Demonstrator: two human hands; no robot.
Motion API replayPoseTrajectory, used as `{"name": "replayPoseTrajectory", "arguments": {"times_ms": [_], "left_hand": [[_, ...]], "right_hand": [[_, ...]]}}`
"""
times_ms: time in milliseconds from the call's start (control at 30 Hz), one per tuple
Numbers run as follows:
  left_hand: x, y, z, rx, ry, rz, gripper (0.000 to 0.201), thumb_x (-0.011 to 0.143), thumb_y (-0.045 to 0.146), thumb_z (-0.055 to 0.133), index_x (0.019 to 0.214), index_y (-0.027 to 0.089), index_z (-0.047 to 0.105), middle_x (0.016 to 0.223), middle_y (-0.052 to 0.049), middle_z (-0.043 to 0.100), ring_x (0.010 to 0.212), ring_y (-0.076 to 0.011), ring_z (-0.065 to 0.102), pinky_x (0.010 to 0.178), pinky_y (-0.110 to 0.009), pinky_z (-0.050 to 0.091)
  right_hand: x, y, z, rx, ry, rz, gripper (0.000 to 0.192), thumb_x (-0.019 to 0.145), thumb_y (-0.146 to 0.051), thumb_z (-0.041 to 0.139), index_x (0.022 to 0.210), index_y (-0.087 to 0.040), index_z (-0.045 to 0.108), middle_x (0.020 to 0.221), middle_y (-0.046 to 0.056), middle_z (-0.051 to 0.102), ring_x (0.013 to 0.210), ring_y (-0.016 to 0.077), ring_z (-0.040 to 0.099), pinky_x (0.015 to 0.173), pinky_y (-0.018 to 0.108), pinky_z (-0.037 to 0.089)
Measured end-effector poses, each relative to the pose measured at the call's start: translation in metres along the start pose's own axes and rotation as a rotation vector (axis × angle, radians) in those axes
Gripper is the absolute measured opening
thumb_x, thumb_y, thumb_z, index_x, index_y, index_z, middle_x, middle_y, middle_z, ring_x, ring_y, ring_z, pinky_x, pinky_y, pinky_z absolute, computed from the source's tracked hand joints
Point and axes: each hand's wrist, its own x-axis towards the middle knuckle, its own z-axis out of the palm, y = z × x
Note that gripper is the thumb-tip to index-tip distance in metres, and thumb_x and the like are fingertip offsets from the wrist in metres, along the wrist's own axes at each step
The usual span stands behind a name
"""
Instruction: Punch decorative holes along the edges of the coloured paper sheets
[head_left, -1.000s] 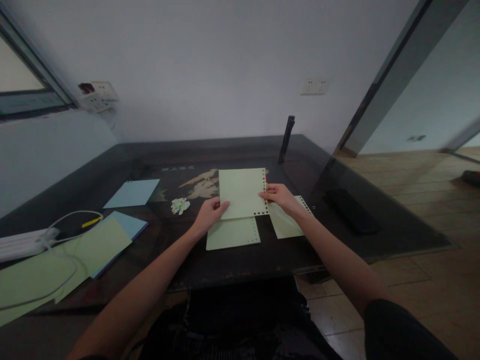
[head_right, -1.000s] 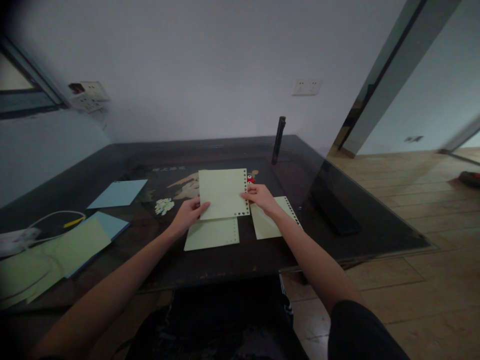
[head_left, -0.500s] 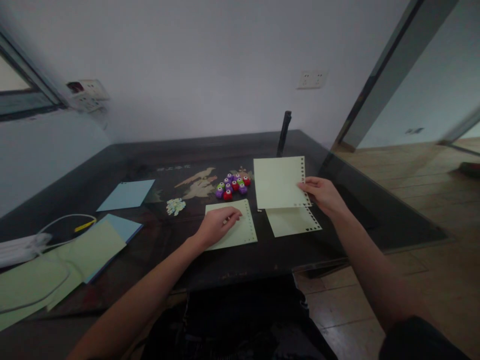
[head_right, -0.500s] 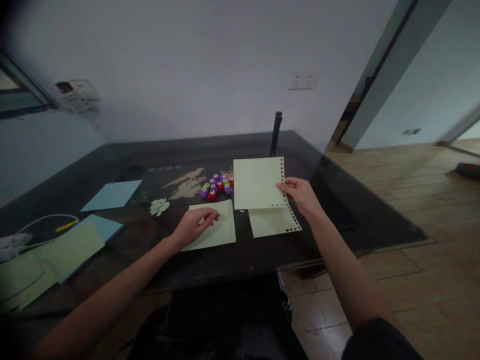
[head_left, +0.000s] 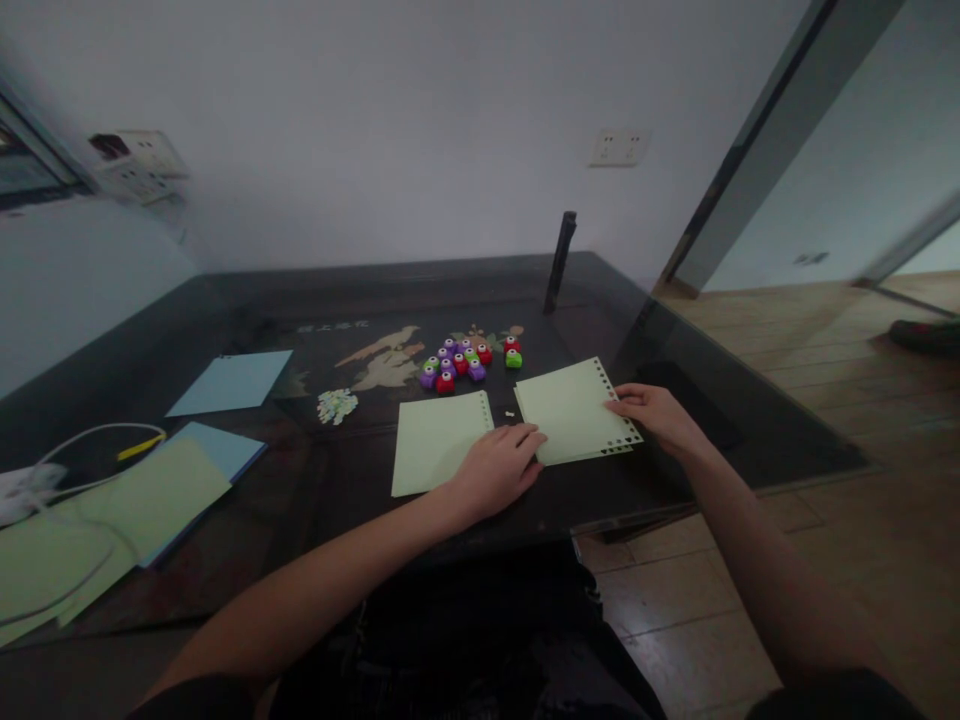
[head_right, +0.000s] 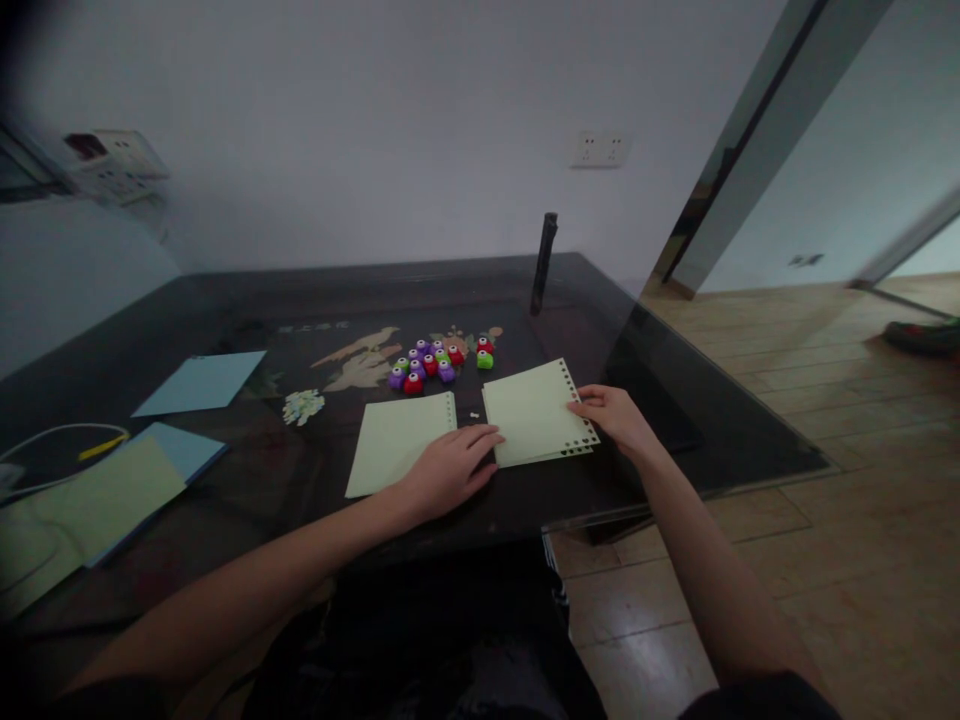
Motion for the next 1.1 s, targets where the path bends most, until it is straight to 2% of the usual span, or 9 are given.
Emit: {"name": "replayPoseTrajectory", "arguments": {"times_ms": [167,367,600,1100], "left_hand": [[-0.003,-0.001,0.007,0.040,-0.012,0.038,0.038,0.089,0.029,0.049,0.125,0.016,0.053,0.131,-0.013,0.055,0.114,-0.0250,0.056,0.098,-0.041,0.044],[-0.005,-0.006,0.015,0.101,-0.025,0.078,0.034,0.091,0.030,0.048,0.121,0.019,0.057,0.134,-0.011,0.054,0.123,-0.0229,0.050,0.104,-0.040,0.040],[-0.005,-0.006,0.014,0.114,-0.034,0.086,0.035,0.092,0.031,0.047,0.123,0.019,0.056,0.133,-0.009,0.055,0.124,-0.0218,0.050,0.105,-0.039,0.039],[-0.006,-0.004,0.011,0.102,-0.035,0.096,0.035,0.092,0.029,0.046,0.123,0.018,0.057,0.132,-0.011,0.055,0.125,-0.0243,0.048,0.104,-0.041,0.040]], "right_hand": [[0.002,0.003,0.003,-0.053,-0.044,0.009,0.034,0.054,-0.036,0.079,0.078,-0.016,0.066,0.061,0.004,0.069,0.051,0.0160,0.060,0.047,0.026,0.044],[0.005,0.007,0.003,-0.104,-0.070,0.013,0.034,0.057,-0.035,0.076,0.081,-0.015,0.064,0.063,0.004,0.069,0.053,0.0163,0.061,0.049,0.026,0.046],[0.007,0.006,0.002,-0.172,-0.094,-0.014,0.035,0.059,-0.034,0.075,0.085,-0.015,0.063,0.062,0.004,0.067,0.054,0.0170,0.060,0.049,0.026,0.044],[0.003,0.016,0.008,-0.456,0.145,-0.278,0.040,0.066,-0.030,0.065,0.103,-0.014,0.064,0.071,0.004,0.065,0.061,0.0166,0.058,0.057,0.028,0.046]]}}
